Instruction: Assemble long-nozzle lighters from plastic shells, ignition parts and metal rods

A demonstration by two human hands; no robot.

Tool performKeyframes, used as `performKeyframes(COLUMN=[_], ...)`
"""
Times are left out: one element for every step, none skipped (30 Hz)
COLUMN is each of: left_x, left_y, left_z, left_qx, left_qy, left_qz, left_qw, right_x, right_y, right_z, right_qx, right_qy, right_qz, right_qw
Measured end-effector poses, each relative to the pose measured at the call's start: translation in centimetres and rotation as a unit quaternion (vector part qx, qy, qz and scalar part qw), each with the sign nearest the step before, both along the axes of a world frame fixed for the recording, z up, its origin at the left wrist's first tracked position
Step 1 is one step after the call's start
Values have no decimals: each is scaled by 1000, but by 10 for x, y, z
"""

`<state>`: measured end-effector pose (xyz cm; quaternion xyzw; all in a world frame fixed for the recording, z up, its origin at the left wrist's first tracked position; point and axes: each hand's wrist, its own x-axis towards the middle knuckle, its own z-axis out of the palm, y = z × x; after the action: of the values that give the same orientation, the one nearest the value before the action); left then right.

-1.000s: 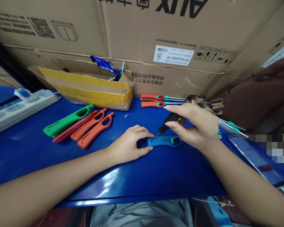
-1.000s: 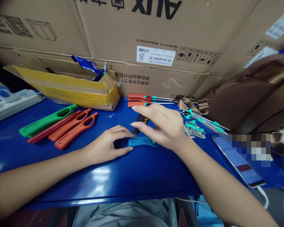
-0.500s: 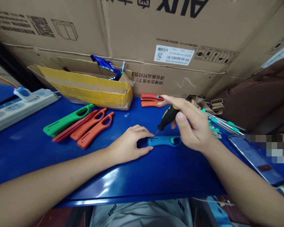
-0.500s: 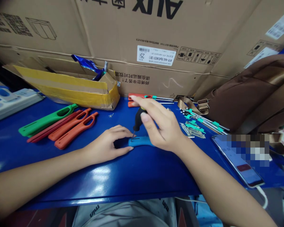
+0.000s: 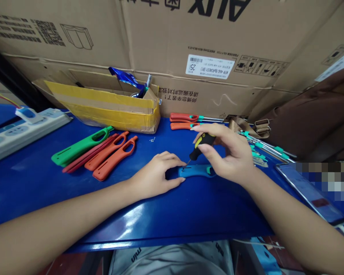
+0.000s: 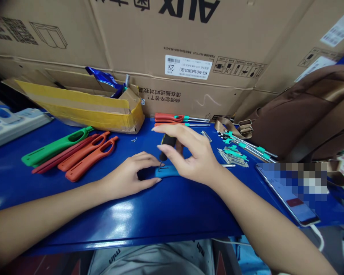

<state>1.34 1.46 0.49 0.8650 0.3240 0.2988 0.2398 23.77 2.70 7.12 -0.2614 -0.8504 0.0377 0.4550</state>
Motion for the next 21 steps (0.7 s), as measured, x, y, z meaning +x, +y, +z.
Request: performKeyframes(left_x=[0, 0, 0, 1, 1, 1, 1, 1, 1, 1, 1, 1, 1, 1, 1, 1, 1, 0, 0, 0, 0], left_y=[0, 0, 1, 1, 1, 1, 1, 1, 1, 1, 1, 1, 1, 1, 1, 1, 1, 1, 1, 1, 1], left_z=[0, 0, 0, -1, -1, -1, -1, -1, -1, -1, -1, -1, -2, -2, -2, -2, -2, -2, -2, -2, -2], left_qx=[0, 0, 0, -1, -3, -3, -3, -3, -2, 0, 1, 2, 3, 3, 3, 2, 1, 1, 1, 2, 3], left_qy=[0, -1, -1, 0, 2, 2, 3, 3, 3, 1, -1, -2, -3, -3, -2, -1, 0, 1, 1, 0, 0], left_qz=[-1, -2, -3, -2, -2, -2, -1, 0, 0, 0, -2, -3, -4, -4, -4, -3, -2, -2, -2, -3, -3], left_qw=[1000, 1000, 1000, 1000, 1000, 1000, 1000, 1000, 1000, 1000, 1000, 1000, 1000, 1000, 1000, 1000, 1000, 1000, 1000, 1000, 1000], right_x=[0, 0, 0, 0, 0, 0, 0, 0, 0, 0, 0, 0, 0, 1, 0, 0, 0, -1, -1, -1, -1], right_y=[0, 0, 0, 0, -1, -1, -1, -1, -1, -1, -1, 0, 0, 0, 0, 0, 0, 0, 0, 0, 0], right_z=[0, 1, 2, 2, 2, 2, 2, 1, 1, 0, 0, 1, 1, 1, 2, 2, 2, 2, 2, 2, 2], right_qx=[44, 71, 69, 35, -19, -77, -123, -143, -134, -103, -61, -25, -10, -21, -56, -101, -140, -160, -152, -115, -61], right_qy=[-2, -9, -20, -31, -39, -40, -36, -29, -23, -21, -22, -25, -27, -26, -21, -14, -6, 3, 10, 14, 15], right_qz=[-17, -25, -19, -2, 22, 48, 68, 77, 68, 46, 18, -8, -22, -18, 4, 35, 63, 78, 76, 58, 30], right_qw=[999, 997, 997, 999, 999, 995, 989, 986, 988, 993, 998, 999, 999, 999, 998, 994, 988, 984, 985, 992, 998])
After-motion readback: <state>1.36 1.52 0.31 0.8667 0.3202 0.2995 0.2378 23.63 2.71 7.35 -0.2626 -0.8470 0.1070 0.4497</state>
